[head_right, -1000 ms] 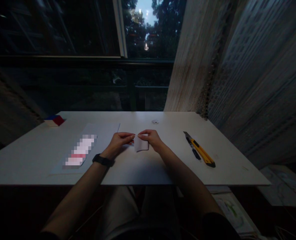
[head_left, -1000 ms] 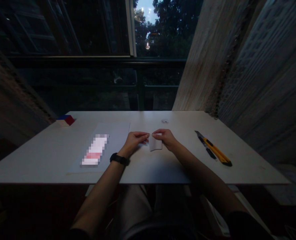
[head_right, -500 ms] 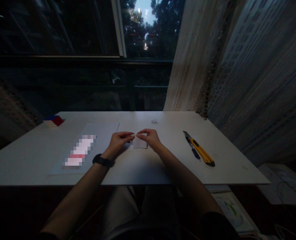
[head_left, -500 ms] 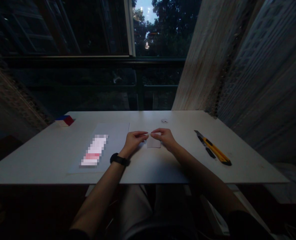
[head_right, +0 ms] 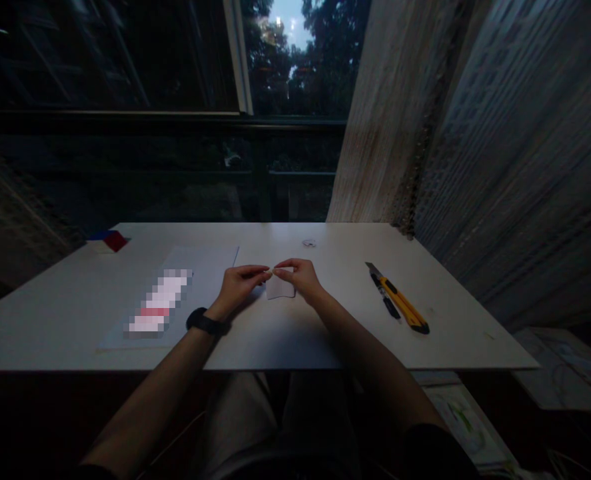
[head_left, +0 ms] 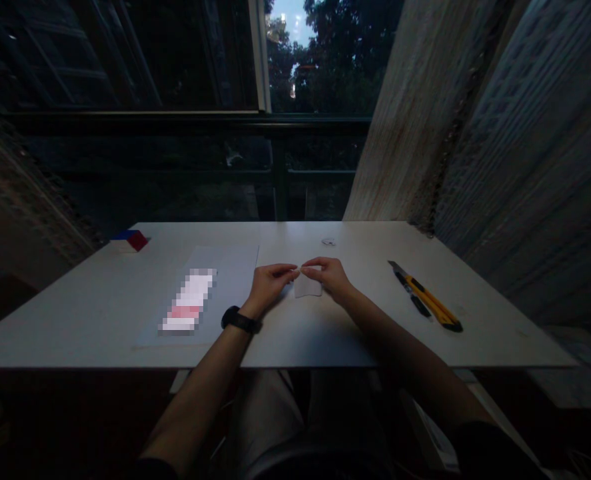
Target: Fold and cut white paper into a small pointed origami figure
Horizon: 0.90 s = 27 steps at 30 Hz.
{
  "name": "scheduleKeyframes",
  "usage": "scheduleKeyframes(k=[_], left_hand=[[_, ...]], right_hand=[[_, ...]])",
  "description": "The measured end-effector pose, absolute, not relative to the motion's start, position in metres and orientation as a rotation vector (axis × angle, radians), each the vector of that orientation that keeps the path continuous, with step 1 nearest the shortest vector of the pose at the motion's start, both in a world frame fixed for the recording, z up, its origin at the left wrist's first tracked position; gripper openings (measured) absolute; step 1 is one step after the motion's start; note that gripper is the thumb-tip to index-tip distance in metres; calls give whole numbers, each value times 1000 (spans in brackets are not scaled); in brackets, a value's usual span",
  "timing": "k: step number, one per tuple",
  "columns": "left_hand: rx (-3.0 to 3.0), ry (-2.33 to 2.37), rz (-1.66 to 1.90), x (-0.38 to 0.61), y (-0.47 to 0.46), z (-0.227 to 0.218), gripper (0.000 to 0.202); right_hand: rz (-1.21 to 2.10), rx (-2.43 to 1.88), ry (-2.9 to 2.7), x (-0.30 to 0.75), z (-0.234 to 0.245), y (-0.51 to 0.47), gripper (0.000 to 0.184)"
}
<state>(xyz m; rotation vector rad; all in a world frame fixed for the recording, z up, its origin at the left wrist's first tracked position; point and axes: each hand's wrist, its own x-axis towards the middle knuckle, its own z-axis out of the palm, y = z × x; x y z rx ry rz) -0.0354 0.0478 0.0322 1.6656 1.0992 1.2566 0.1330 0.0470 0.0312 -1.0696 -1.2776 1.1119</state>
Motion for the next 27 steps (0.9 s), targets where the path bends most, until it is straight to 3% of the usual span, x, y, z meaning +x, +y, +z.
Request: scheduleKeyframes(k=[27], left_hand=[[1551,1152,1331,-42,54,36,30]], right_hand=[[1449,-955,-932,141,32,53,22]])
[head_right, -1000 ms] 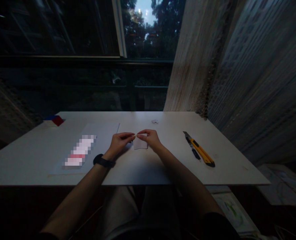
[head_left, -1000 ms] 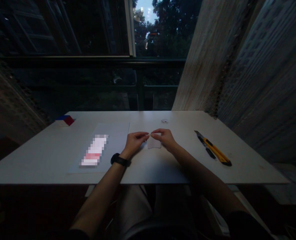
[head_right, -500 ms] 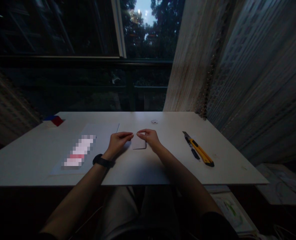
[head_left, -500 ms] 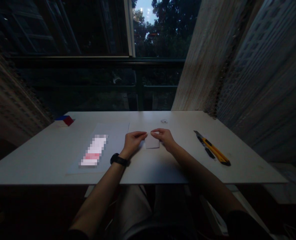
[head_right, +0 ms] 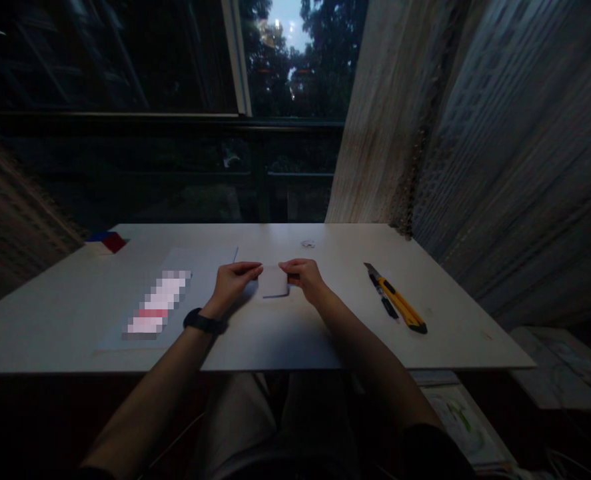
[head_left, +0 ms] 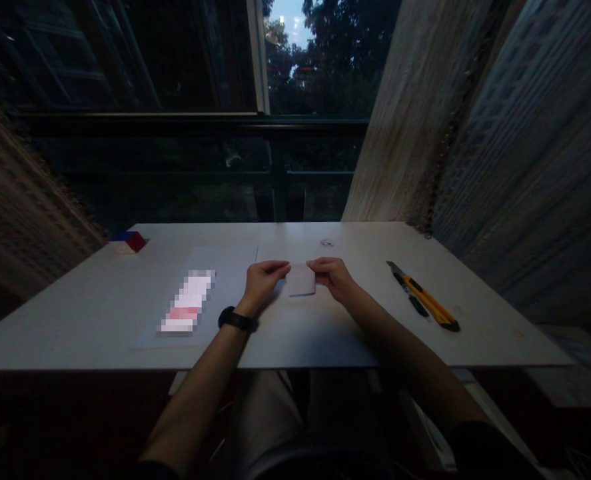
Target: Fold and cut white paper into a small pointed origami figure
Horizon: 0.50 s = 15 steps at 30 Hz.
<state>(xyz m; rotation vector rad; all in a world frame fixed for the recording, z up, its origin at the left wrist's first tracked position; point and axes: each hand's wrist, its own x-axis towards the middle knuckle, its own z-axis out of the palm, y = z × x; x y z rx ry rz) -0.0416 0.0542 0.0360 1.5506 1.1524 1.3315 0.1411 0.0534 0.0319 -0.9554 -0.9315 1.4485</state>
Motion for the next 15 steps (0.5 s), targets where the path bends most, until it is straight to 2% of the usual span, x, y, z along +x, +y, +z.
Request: scheduleKeyframes(k=[15], left_hand=[[1464,1094,1346,-41,51,41,32]], right_hand=[[1398,-1029,-1021,138,30,52,30]])
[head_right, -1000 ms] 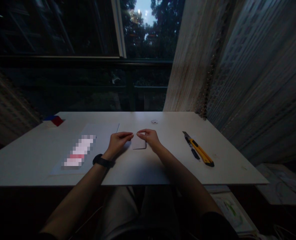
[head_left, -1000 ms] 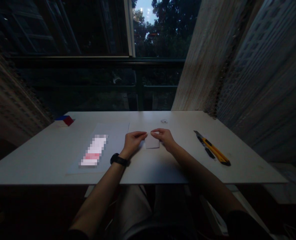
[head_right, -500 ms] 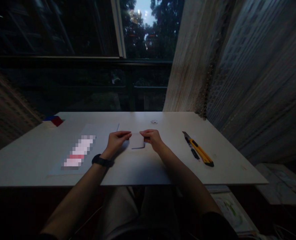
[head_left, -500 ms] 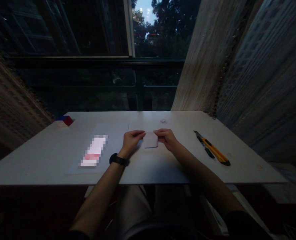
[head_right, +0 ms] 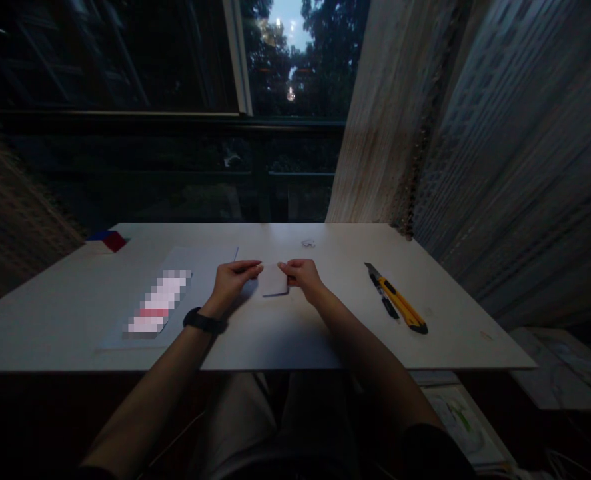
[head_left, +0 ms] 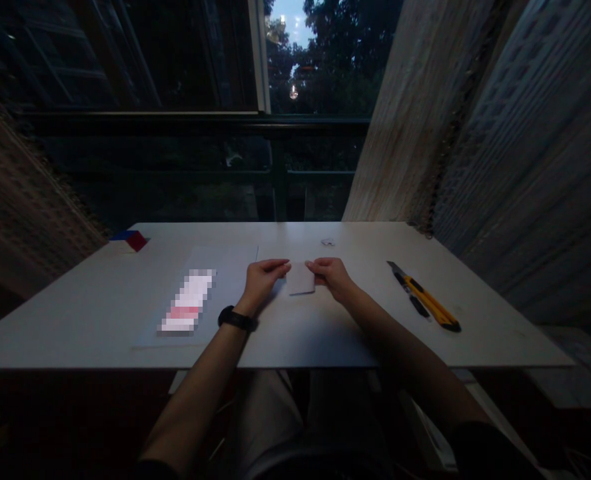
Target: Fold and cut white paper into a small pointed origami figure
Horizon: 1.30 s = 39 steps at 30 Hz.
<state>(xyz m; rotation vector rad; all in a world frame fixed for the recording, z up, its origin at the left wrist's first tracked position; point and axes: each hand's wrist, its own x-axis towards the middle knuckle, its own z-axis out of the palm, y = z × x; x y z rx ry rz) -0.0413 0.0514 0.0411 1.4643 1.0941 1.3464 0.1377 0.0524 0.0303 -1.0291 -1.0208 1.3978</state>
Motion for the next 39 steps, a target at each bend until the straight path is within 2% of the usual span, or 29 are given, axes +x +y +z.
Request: scheduleKeyframes(k=[6,9,39], left_hand=[[1361,918,1236,-43,48,42,38],[1341,885,1199,-43,49,41,37],[1373,847,1162,-44,46,42,35]], right_hand=[[1513,-951,-1023,141,34,50,27],[1525,-936,-1051,142,35,49,33],[1555,-953,-1070,140,34,47,31]])
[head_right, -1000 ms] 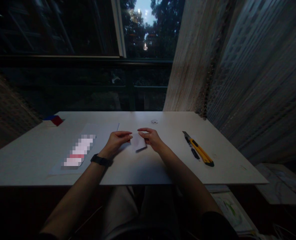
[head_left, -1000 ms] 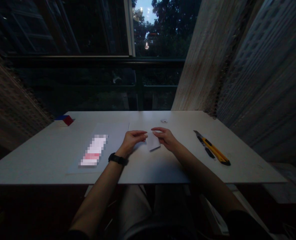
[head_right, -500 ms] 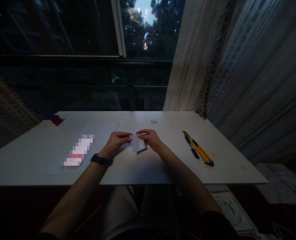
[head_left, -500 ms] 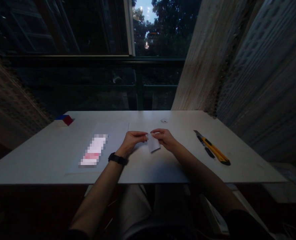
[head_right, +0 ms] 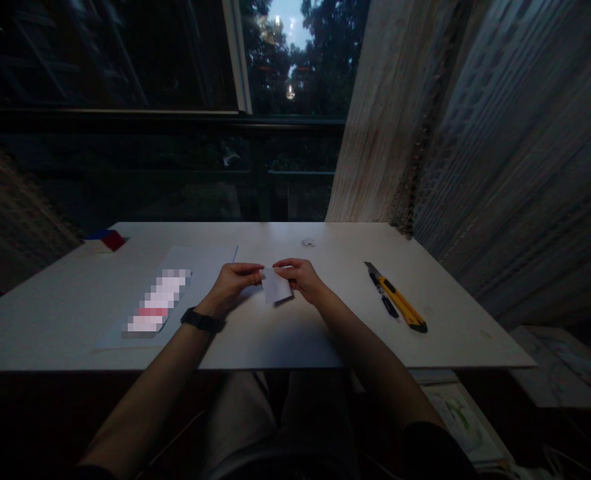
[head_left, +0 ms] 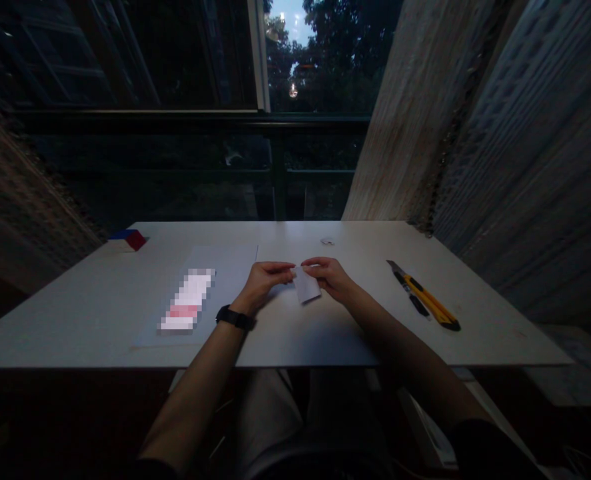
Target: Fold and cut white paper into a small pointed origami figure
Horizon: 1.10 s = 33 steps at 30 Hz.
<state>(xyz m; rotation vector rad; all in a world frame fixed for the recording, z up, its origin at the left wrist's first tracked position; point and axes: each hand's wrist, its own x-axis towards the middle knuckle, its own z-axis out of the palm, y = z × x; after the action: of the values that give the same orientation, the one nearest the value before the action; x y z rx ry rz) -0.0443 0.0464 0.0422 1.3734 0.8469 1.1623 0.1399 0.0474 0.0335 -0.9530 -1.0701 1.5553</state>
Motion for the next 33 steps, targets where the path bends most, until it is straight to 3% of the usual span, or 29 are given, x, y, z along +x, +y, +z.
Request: scheduleKeyframes(k=[13,25,33], left_hand=[[1356,899,1156,-44,47,42,36],[1372,1030,1161,-42,49,43,41],[1430,1117,1255,-41,51,40,37]], right_hand=[[1538,-934,-1040,141,32,50,31],[1218,-1032,-1149,136,28,51,31],[1216,-1021,-1191,134,29,49,37]])
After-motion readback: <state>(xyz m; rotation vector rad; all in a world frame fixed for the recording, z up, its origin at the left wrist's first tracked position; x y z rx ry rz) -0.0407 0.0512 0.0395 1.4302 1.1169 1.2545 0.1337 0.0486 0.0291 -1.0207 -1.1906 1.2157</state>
